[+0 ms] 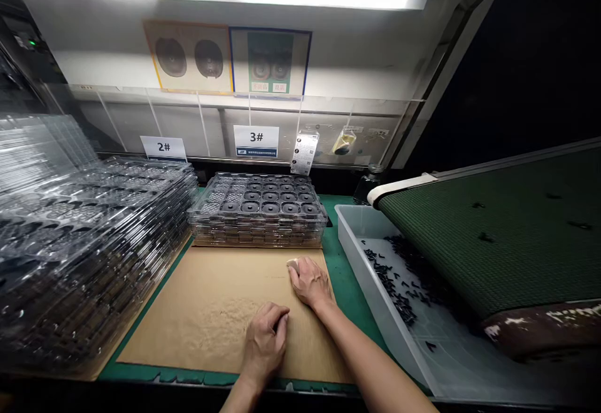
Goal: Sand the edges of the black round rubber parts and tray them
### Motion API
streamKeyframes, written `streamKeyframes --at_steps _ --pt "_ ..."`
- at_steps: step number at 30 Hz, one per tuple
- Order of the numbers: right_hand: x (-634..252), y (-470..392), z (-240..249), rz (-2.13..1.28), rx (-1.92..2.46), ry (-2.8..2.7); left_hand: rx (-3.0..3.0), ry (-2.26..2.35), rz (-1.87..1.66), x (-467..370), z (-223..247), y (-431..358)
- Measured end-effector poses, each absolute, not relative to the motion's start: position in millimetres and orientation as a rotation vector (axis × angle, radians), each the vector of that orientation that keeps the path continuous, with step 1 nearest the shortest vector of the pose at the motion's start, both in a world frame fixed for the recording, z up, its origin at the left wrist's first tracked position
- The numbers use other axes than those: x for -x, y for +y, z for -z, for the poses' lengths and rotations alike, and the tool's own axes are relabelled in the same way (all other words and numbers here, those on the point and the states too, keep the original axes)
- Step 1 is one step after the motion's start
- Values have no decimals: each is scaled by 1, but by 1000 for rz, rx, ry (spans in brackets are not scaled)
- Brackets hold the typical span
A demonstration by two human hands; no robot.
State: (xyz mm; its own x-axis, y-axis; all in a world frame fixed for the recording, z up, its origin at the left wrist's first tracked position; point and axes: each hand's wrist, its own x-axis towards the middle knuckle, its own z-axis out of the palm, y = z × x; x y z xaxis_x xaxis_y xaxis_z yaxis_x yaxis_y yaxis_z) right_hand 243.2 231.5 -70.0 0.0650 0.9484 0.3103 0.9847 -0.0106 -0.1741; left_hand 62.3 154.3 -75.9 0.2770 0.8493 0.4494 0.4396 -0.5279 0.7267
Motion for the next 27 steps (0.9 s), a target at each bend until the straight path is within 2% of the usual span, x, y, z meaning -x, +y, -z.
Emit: streamKeyframes --at_steps 27 --pt "-247 234 76 204 1997 -1948 -2045 1291 -1142 -65 76 150"
